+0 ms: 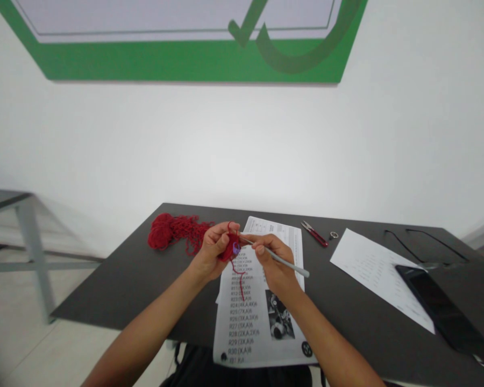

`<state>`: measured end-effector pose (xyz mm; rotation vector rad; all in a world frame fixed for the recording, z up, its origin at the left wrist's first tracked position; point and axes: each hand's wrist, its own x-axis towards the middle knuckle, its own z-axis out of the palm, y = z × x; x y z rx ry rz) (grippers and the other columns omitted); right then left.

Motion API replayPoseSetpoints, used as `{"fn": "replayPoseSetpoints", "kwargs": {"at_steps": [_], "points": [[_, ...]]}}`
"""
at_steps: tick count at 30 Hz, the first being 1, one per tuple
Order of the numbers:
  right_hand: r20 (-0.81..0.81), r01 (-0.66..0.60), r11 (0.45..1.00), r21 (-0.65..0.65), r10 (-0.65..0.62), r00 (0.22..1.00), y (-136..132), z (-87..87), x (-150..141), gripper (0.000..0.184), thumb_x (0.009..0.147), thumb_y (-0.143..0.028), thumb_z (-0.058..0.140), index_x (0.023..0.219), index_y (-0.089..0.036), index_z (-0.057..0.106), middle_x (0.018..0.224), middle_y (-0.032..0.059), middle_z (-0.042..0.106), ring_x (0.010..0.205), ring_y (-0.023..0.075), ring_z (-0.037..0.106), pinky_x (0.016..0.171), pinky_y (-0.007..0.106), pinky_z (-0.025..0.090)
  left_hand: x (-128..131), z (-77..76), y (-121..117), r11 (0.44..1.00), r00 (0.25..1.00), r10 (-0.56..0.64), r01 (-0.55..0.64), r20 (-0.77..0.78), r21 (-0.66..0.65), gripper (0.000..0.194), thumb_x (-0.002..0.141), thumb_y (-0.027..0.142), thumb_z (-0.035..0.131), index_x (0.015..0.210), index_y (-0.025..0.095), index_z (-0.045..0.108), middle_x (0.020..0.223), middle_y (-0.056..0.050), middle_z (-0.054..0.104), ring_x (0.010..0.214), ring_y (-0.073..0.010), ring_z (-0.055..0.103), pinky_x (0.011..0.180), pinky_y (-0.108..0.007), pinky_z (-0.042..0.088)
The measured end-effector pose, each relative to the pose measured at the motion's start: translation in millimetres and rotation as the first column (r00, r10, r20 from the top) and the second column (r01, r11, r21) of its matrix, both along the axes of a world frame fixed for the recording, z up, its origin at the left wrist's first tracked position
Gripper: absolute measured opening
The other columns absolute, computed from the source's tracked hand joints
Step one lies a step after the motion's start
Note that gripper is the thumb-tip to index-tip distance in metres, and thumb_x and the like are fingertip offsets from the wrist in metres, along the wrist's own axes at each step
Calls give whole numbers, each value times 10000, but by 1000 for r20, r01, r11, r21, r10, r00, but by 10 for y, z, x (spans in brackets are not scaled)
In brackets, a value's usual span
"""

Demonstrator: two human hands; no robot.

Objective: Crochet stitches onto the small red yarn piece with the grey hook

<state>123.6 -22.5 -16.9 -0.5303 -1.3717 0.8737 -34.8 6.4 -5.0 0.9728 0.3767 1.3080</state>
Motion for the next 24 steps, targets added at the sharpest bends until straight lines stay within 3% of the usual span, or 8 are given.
{"fn": "replayPoseSetpoints", "kwargs": {"at_steps": [5, 7, 9, 13, 17, 20, 24], "points": [[230, 176, 970, 170, -213, 950, -46, 79, 84, 224, 935, -474, 652, 827, -278, 665, 1051, 47, 824, 975, 255, 731, 885, 442, 572, 1, 26, -23, 992, 993, -87, 94, 85, -80, 418, 669, 417, 920, 943, 158, 738, 709, -27, 736, 560, -110, 665, 446, -158, 439], [242, 168, 967, 191, -212, 947, -55, 94, 98, 212, 929, -466, 665, 811, -291, 675, 1025, 26, 829, 974, 243, 709, 896, 428, 555, 1, 37, -27, 984, 982, -124, 140, 142, -110, 412, 656, 398, 931, 922, 154, 732, 718, -28, 743, 601, -118, 695, 478, -150, 480], [204, 132, 983, 129, -157, 966, -58, 86, 90, 183, 919, -450, 685, 823, -294, 690, 1029, 23, 827, 969, 238, 700, 888, 413, 549, 3, 44, -34, 976, 970, -160, 183, 184, -117, 398, 658, 378, 933, 909, 149, 726, 678, -15, 726, 587, -109, 691, 486, -137, 486], [-106, -87, 990, -112, 75, 992, -54, 71, 11, 200, 900, -461, 709, 833, -272, 716, 1009, 32, 821, 860, 215, 723, 861, 393, 562, 12, 29, -54, 962, 951, -226, 251, 209, -103, 374, 694, 363, 912, 924, 149, 708, 650, -5, 705, 559, -114, 681, 441, -132, 447], [-463, -448, 863, -236, 305, 832, -43, 116, -54, 227, 863, -452, 758, 757, -254, 722, 885, -7, 815, 727, 133, 704, 750, 268, 575, 41, 4, -63, 969, 964, -233, 242, 125, -57, 394, 695, 409, 908, 918, 150, 712, 766, -60, 773, 655, -171, 742, 609, -227, 566], [-564, -551, 792, -262, 337, 754, -24, 125, -63, 202, 827, -427, 804, 752, -257, 725, 863, -32, 808, 686, 89, 679, 713, 204, 564, 86, -10, -56, 987, 987, -158, 156, 24, 42, 393, 671, 410, 921, 891, 142, 736, 750, -72, 780, 636, -181, 742, 640, -269, 581], [-516, -367, 898, -244, 200, 833, 28, 41, -72, 191, 818, -449, 809, 782, -279, 732, 907, -36, 796, 797, 112, 701, 783, 236, 570, 144, -34, -72, 975, 970, 171, -141, -173, 173, 378, 682, 385, 905, 934, 143, 760, 801, -82, 800, 677, -200, 749, 625, -285, 594]]}}
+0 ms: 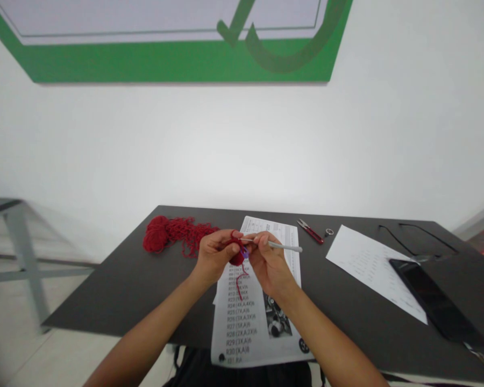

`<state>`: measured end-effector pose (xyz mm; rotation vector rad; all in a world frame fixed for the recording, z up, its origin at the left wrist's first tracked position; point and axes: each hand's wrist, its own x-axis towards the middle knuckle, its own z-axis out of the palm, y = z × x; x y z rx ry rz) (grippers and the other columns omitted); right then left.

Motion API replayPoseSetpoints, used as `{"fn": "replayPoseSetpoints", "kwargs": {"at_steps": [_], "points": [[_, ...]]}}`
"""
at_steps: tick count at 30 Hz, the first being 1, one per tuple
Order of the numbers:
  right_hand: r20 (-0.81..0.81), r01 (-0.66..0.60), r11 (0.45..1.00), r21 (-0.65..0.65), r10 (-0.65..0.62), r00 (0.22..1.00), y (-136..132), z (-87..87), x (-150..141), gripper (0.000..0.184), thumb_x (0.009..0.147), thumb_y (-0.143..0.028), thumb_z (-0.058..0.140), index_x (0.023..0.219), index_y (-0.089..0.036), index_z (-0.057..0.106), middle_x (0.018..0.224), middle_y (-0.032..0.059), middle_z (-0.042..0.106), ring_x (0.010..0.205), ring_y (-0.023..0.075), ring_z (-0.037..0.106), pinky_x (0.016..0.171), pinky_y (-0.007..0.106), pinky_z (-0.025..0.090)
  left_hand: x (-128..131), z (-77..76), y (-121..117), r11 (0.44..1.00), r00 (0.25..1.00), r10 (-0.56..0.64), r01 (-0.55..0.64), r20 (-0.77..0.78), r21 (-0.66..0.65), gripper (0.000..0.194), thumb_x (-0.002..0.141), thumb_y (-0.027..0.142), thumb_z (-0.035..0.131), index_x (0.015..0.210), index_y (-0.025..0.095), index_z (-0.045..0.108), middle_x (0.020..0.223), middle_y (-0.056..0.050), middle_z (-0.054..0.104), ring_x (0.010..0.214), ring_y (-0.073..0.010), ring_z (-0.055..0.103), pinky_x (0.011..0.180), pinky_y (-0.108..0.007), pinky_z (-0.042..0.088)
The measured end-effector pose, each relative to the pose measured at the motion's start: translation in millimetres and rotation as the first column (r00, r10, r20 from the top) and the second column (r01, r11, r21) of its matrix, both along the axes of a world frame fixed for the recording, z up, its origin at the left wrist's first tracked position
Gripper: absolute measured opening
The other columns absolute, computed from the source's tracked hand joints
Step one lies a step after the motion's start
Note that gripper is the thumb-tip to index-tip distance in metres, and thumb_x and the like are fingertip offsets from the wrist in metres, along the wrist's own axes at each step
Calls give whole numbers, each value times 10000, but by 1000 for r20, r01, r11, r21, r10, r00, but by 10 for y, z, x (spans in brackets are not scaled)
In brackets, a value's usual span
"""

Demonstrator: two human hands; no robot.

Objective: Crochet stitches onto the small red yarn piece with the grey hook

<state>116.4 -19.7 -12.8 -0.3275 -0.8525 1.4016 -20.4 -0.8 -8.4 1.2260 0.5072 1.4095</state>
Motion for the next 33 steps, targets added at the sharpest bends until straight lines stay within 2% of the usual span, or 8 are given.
{"fn": "replayPoseSetpoints", "kwargs": {"at_steps": [3, 6, 10, 14, 18, 21, 24, 33], "points": [[161, 182, 978, 105, -198, 967, 51, -83, 11, 162, 851, -449, 775, 832, -291, 746, 952, -13, 776, 881, 147, 706, 825, 282, 562, 21, -15, -46, 946, 932, 313, -289, -184, 147, 299, 740, 268, 838, 1014, 171, 766, 858, -56, 810, 722, -185, 753, 663, -268, 606], [347, 296, 908, 296, -391, 852, 83, -117, 47, 118, 881, -405, 748, 870, -289, 768, 1003, 18, 755, 963, 184, 692, 884, 331, 543, 27, -26, -84, 865, 833, 477, -387, -281, 319, 301, 773, 185, 772, 1073, 194, 763, 857, -27, 808, 712, -160, 743, 676, -238, 599], [444, 355, 811, 465, -561, 699, 80, -73, 89, 76, 895, -349, 730, 884, -293, 780, 980, 30, 746, 954, 202, 687, 876, 358, 547, 27, -45, -87, 848, 807, 492, -359, -326, 391, 330, 834, 209, 723, 1163, 187, 747, 860, -29, 801, 689, -146, 724, 652, -222, 583], [447, 386, 779, 494, -609, 655, 64, -27, 106, 40, 882, -297, 742, 882, -297, 782, 958, 24, 756, 924, 201, 698, 857, 358, 561, 13, -44, -69, 865, 836, 457, -338, -304, 370, 329, 882, 280, 706, 1192, 179, 748, 889, -49, 783, 725, -146, 697, 675, -227, 562], [422, 375, 829, 415, -540, 728, 72, -77, 106, 19, 858, -299, 773, 874, -299, 785, 964, 19, 758, 928, 193, 700, 855, 341, 560, 12, -36, -51, 910, 902, 384, -332, -198, 250, 298, 844, 343, 773, 1094, 183, 789, 808, -31, 729, 699, -123, 634, 661, -212, 517], [360, 339, 888, 310, -440, 823, 89, -149, 80, 55, 835, -330, 799, 865, -287, 784, 979, 26, 756, 931, 194, 699, 835, 335, 562, 36, -40, -36, 989, 989, 145, -145, 4, -10, 371, 768, 414, 843, 1058, 188, 792, 802, -24, 726, 682, -107, 632, 663, -207, 515], [286, 293, 936, 196, -340, 896, 97, -188, 43, 102, 807, -358, 825, 852, -278, 781, 976, 26, 752, 877, 177, 692, 738, 299, 559, 62, -35, -22, 981, 978, 5, 36, 207, -191, 449, 703, 445, 888, 1057, 188, 784, 800, -21, 727, 671, -95, 635, 672, -211, 521], [212, 326, 941, 92, -338, 917, 62, -55, 39, 236, 743, -478, 858, 820, -271, 775, 872, 4, 750, 821, 149, 670, 754, 278, 549, 42, -33, -19, 958, 957, 283, -281, -56, 55, 452, 639, 415, 913, 1009, 172, 821, 724, -9, 702, 612, -111, 606, 585, -217, 514]]}}
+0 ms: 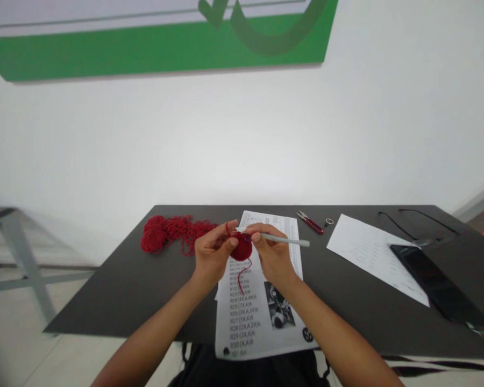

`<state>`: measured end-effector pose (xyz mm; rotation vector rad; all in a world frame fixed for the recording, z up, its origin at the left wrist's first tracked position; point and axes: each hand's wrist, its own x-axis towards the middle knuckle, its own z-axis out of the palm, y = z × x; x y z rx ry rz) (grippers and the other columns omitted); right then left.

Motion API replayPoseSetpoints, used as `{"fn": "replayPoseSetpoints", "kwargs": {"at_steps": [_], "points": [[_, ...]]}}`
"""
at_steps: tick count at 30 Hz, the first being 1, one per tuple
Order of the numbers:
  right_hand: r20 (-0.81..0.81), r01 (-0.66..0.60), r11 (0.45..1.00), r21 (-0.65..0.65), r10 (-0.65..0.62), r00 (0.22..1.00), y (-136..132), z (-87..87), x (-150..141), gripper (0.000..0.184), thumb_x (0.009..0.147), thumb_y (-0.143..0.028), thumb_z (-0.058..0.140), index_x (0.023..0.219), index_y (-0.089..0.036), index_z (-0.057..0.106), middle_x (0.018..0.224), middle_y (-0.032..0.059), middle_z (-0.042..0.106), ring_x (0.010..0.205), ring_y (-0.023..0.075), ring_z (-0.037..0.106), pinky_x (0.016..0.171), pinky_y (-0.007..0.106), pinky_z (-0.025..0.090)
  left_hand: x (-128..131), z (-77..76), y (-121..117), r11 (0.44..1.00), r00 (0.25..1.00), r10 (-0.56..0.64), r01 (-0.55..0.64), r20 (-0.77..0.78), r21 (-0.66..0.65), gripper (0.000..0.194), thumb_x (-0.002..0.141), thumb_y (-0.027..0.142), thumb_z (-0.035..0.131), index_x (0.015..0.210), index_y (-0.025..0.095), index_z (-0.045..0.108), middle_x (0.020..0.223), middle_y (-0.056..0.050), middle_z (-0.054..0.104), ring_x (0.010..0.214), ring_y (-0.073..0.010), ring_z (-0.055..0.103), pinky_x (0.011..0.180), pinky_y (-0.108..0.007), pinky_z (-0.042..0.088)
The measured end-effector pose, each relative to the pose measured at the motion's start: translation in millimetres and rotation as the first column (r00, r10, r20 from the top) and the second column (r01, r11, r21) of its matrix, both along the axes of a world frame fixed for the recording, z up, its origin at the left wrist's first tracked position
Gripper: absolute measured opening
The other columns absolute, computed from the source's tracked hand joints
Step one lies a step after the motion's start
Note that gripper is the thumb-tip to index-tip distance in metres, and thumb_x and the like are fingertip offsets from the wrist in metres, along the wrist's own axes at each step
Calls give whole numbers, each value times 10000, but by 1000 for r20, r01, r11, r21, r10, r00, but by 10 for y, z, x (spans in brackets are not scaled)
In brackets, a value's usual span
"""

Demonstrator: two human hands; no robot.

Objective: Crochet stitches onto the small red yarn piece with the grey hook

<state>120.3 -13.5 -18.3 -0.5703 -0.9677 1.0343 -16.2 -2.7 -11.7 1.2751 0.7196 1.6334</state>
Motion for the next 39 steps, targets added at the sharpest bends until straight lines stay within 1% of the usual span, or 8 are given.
{"fn": "replayPoseSetpoints", "kwargs": {"at_steps": [3, 7, 12, 21, 27, 33, 36, 39], "points": [[-30, 15, 1000, -20, -15, 999, -8, 37, -15, 271, 731, -505, 857, 811, -264, 762, 806, 1, 735, 735, 148, 651, 672, 277, 551, 6, -4, -25, 999, 996, 41, -39, -85, 29, 431, 667, 422, 890, 1015, 177, 823, 736, -15, 715, 611, -116, 607, 580, -216, 523], [-79, -25, 998, -62, 20, 997, -9, 66, -39, 289, 707, -503, 874, 804, -257, 759, 776, -7, 739, 674, 132, 654, 614, 255, 550, 11, -3, -29, 998, 991, 58, -52, -117, 46, 410, 691, 408, 878, 1032, 187, 821, 762, -22, 737, 636, -125, 631, 616, -222, 541], [-144, -72, 994, -82, 60, 988, -5, 75, -47, 282, 688, -474, 897, 800, -252, 762, 767, -18, 753, 670, 109, 681, 609, 212, 553, 8, -5, -25, 997, 991, 50, -42, -123, 61, 396, 712, 403, 870, 1045, 195, 818, 774, -28, 746, 651, -128, 646, 629, -219, 543], [-117, -59, 995, -74, 50, 992, 1, 57, -43, 284, 708, -474, 882, 813, -246, 748, 788, -13, 751, 674, 123, 685, 625, 240, 573, -8, -38, -18, 991, 977, 104, -87, -187, 98, 388, 737, 422, 851, 1046, 189, 816, 768, -34, 741, 637, -129, 628, 609, -220, 534], [-120, -81, 994, -74, 72, 990, 6, 72, -45, 301, 695, -491, 885, 819, -252, 751, 800, -12, 751, 675, 125, 684, 627, 245, 582, -9, -37, -19, 993, 979, 102, -89, -176, 80, 386, 730, 423, 855, 1032, 186, 817, 790, -45, 759, 642, -143, 649, 624, -242, 557], [-116, -84, 994, -65, 76, 990, 10, 59, -49, 300, 708, -489, 878, 835, -252, 747, 801, -10, 754, 679, 125, 689, 629, 241, 580, 6, 4, -39, 994, 989, 83, -74, -123, 78, 351, 716, 376, 871, 1011, 194, 821, 762, -31, 755, 623, -125, 645, 605, -218, 548], [-119, -93, 994, -56, 86, 989, 10, 53, -48, 288, 719, -482, 874, 846, -257, 747, 806, -13, 757, 698, 122, 697, 645, 232, 581, 11, -5, -37, 997, 992, 66, -60, -103, 54, 373, 707, 391, 874, 1015, 187, 818, 788, -41, 764, 645, -136, 662, 625, -231, 561], [-111, -89, 994, -65, 82, 990, 11, 50, -47, 294, 716, -486, 874, 846, -257, 745, 811, -8, 757, 703, 132, 697, 649, 249, 585, 10, -19, -35, 997, 990, 72, -68, -118, 42, 392, 706, 414, 871, 1015, 179, 817, 788, -45, 762, 646, -139, 660, 626, -238, 562]]}}
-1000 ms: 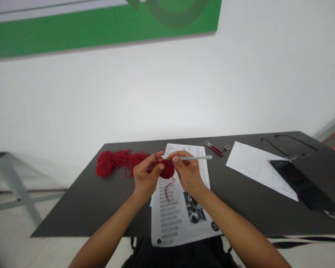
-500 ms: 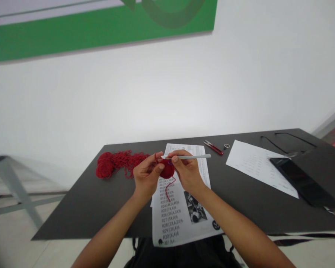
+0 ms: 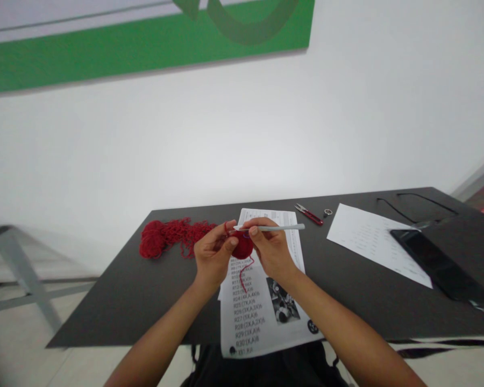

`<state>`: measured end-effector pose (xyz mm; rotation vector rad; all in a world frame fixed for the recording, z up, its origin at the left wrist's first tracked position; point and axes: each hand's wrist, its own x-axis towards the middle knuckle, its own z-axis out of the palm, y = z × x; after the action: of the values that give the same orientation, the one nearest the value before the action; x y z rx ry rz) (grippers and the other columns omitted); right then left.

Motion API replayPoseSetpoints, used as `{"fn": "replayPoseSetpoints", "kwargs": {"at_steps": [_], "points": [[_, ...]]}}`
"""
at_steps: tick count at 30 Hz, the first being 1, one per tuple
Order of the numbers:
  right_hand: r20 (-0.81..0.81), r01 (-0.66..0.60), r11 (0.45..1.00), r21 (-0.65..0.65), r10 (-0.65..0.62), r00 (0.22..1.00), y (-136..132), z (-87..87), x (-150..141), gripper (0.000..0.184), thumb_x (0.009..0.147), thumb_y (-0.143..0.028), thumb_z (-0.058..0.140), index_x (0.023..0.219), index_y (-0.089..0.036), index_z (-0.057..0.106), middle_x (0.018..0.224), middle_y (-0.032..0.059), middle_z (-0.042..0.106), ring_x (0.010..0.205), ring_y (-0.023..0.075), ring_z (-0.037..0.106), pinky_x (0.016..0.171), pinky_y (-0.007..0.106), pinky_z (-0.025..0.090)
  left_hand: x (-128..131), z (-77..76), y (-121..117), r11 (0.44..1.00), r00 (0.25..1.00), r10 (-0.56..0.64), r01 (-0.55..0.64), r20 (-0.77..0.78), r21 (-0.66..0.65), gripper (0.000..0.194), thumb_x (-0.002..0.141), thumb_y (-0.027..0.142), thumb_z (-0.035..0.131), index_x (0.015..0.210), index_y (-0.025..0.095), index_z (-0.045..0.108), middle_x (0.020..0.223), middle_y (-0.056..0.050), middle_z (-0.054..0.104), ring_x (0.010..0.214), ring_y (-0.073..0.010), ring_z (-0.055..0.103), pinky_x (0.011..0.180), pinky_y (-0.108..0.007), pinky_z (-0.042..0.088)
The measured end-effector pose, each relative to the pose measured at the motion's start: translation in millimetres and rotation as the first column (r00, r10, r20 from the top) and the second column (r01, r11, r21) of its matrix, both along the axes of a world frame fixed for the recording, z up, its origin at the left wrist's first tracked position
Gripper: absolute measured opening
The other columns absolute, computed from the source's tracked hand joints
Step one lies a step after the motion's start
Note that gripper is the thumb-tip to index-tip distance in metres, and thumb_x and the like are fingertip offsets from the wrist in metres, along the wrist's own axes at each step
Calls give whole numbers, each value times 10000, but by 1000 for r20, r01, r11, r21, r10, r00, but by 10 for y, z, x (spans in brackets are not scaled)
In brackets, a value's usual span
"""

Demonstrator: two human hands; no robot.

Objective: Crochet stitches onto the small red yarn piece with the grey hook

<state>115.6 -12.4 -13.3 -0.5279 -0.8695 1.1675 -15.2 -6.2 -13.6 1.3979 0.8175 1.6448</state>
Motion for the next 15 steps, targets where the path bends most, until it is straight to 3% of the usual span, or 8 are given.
{"fn": "replayPoseSetpoints", "kwargs": {"at_steps": [15], "points": [[1, -10, 1000, 19, 10, 1000, -15, 16, -2, 274, 744, -491, 853, 851, -264, 745, 808, -15, 752, 701, 123, 694, 642, 233, 579, 2, 9, -2, 999, 1000, 16, -16, -3, 37, 367, 708, 406, 871, 997, 185, 820, 758, -39, 751, 608, -126, 637, 584, -221, 543]]}}
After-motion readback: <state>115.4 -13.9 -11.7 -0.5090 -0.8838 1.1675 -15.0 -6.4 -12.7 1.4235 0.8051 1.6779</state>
